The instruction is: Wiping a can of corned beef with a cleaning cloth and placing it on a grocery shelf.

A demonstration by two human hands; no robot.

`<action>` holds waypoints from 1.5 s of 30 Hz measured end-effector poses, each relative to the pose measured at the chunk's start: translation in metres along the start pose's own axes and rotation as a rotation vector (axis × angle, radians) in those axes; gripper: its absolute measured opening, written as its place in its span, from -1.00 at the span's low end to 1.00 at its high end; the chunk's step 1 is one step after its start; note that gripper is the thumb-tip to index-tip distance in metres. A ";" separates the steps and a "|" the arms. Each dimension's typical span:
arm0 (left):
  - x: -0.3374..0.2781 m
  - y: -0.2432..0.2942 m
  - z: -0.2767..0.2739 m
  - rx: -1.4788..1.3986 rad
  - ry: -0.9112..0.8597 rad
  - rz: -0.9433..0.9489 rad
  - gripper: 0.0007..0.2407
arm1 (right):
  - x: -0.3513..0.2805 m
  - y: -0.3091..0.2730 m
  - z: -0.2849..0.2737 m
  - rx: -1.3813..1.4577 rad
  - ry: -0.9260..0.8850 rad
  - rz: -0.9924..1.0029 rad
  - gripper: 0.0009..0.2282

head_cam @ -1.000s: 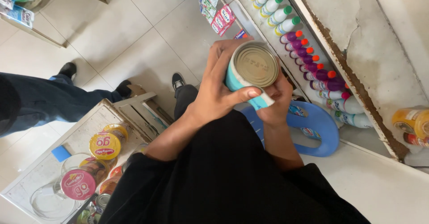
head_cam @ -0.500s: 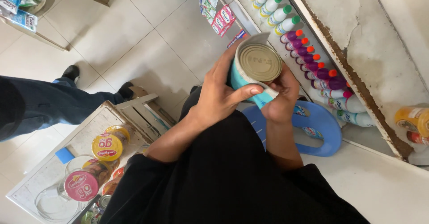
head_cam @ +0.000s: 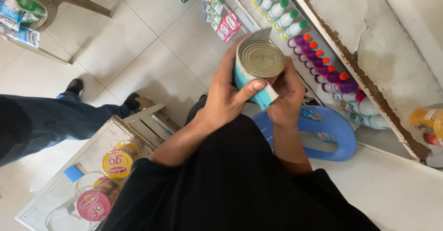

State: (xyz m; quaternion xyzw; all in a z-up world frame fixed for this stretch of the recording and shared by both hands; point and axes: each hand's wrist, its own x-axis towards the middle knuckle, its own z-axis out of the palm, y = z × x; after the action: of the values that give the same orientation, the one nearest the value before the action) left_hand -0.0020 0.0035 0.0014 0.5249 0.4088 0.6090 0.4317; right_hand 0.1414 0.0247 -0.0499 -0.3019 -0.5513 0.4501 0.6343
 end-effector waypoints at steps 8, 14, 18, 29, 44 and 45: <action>0.009 -0.007 -0.018 -0.005 -0.048 -0.012 -0.30 | 0.010 0.001 0.005 0.051 0.009 0.000 -0.62; 0.010 -0.002 -0.035 -0.074 -0.082 -0.072 -0.27 | 0.003 0.010 0.011 0.155 0.034 0.054 -0.56; 0.010 0.001 -0.047 -0.090 -0.134 -0.090 -0.28 | 0.002 0.008 0.024 0.188 0.079 0.131 -0.47; 0.016 0.000 -0.073 -0.128 -0.221 -0.014 -0.36 | -0.009 0.004 0.067 0.110 0.129 0.131 -0.53; 0.018 -0.025 -0.081 -0.285 -0.195 -0.107 -0.46 | -0.008 0.019 0.069 0.069 0.067 0.135 -0.46; 0.019 -0.025 -0.082 -0.274 -0.187 -0.104 -0.46 | -0.005 0.014 0.074 0.044 0.033 0.127 -0.42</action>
State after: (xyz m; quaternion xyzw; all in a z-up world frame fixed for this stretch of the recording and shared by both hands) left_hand -0.0822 0.0251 -0.0261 0.4937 0.3069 0.5844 0.5662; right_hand 0.0663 0.0178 -0.0484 -0.3295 -0.5104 0.4965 0.6200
